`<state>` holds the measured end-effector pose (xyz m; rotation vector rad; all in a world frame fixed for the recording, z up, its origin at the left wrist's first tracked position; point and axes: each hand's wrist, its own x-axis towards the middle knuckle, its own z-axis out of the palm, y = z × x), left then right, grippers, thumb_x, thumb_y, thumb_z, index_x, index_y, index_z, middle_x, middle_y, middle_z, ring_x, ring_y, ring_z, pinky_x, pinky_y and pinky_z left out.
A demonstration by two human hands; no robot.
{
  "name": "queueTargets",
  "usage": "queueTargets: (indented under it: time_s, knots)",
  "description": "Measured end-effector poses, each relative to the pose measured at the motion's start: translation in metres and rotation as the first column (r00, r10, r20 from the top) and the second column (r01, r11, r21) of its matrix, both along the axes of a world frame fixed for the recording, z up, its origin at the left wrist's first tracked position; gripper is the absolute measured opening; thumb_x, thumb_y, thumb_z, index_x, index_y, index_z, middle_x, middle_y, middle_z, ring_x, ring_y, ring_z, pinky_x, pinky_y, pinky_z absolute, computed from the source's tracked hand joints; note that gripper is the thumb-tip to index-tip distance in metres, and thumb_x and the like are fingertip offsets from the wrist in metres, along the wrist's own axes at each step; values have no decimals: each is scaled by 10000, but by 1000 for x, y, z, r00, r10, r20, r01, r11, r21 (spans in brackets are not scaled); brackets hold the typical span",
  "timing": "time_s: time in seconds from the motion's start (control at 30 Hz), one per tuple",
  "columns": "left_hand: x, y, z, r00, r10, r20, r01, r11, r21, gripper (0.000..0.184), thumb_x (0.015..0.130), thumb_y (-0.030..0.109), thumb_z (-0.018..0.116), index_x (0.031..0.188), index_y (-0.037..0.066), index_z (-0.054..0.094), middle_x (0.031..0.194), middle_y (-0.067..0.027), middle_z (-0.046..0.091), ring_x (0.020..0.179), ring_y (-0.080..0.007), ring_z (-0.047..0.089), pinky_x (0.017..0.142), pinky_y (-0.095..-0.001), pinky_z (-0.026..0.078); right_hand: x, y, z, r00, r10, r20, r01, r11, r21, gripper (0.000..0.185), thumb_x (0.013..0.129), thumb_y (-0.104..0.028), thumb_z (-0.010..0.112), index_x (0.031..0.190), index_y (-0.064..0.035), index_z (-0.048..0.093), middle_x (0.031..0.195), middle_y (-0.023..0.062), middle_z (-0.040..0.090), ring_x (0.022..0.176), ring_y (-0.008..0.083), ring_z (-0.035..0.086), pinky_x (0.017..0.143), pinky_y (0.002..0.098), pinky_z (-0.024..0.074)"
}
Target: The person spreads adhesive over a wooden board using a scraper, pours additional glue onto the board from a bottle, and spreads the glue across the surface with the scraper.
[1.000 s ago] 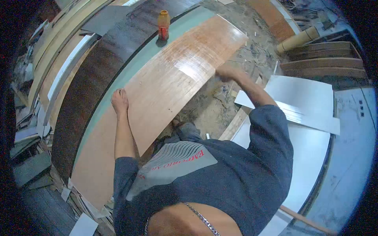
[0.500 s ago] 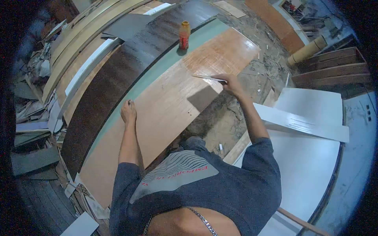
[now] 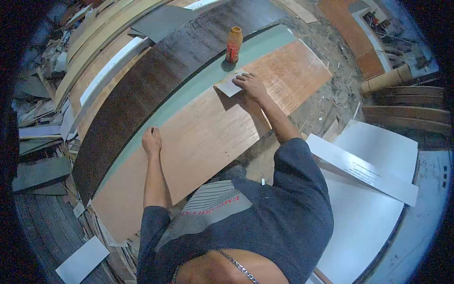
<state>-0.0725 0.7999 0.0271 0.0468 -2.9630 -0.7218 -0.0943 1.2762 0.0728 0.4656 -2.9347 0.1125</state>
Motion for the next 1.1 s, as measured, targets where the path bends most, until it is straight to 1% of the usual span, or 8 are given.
queueTargets:
  time_s: [0.3,0.37,0.5,0.63,0.73,0.9,1.0,1.1]
  knots:
    - [-2,-1,-5,999,9,-52,-7,999,33,278,950,280,559,999,36,682,1018,-155,680,1000,-347,617,899,-453,459,29,-25,-1,998,49,30,-48,999,-19,482,761,-136,669,1240,-171,641,1274,44,638,1213,244,578,1061,406,415]
    - [-4,0,-6,998,14,-54,-11,999,47,276,948,276,562,987,29,678,999,-157,679,981,-347,621,888,-452,462,61,-39,-1,987,60,147,-60,998,-5,475,767,-127,661,1241,-161,638,1275,52,636,1219,244,575,1082,425,405]
    - [-3,1,-3,997,15,-75,-12,999,33,260,939,261,572,955,21,669,953,-163,677,932,-346,628,855,-449,469,90,-65,35,935,335,115,-323,940,-114,329,802,-117,629,1123,-165,686,1155,45,674,1104,261,631,945,411,491]
    - [-1,2,-3,995,6,-104,-1,999,52,251,937,255,573,947,23,669,935,-168,676,918,-348,631,835,-449,476,43,-41,29,1000,1,10,1,976,-219,342,757,-34,632,1060,-147,742,1051,78,726,984,294,679,861,399,542]
    - [-2,-1,-4,994,9,-107,-5,999,42,251,940,254,570,940,25,672,935,-165,679,920,-348,632,832,-451,483,-4,-18,20,930,-303,206,342,921,-188,311,801,-134,631,1095,-133,734,1064,154,713,998,328,684,867,425,526]
    - [-4,-2,-6,995,-4,-103,8,999,34,249,941,253,575,937,27,678,942,-158,684,941,-343,632,865,-437,484,-38,-6,23,948,-289,131,299,952,-60,240,869,-219,560,992,-137,749,937,177,714,890,345,700,738,451,546]
    - [-4,0,-5,994,20,-104,-16,999,46,242,940,250,579,945,31,683,948,-156,687,950,-338,632,871,-437,481,-50,-6,23,928,-289,236,318,943,-94,312,802,-278,649,1048,-112,745,941,205,716,881,367,704,752,462,544]
    - [-1,-1,0,998,5,-55,-4,1000,16,250,942,259,579,947,34,687,958,-150,689,955,-333,635,871,-439,481,-56,-14,27,927,-192,323,151,977,148,248,785,-249,670,971,-113,764,885,186,722,857,354,708,718,455,545]
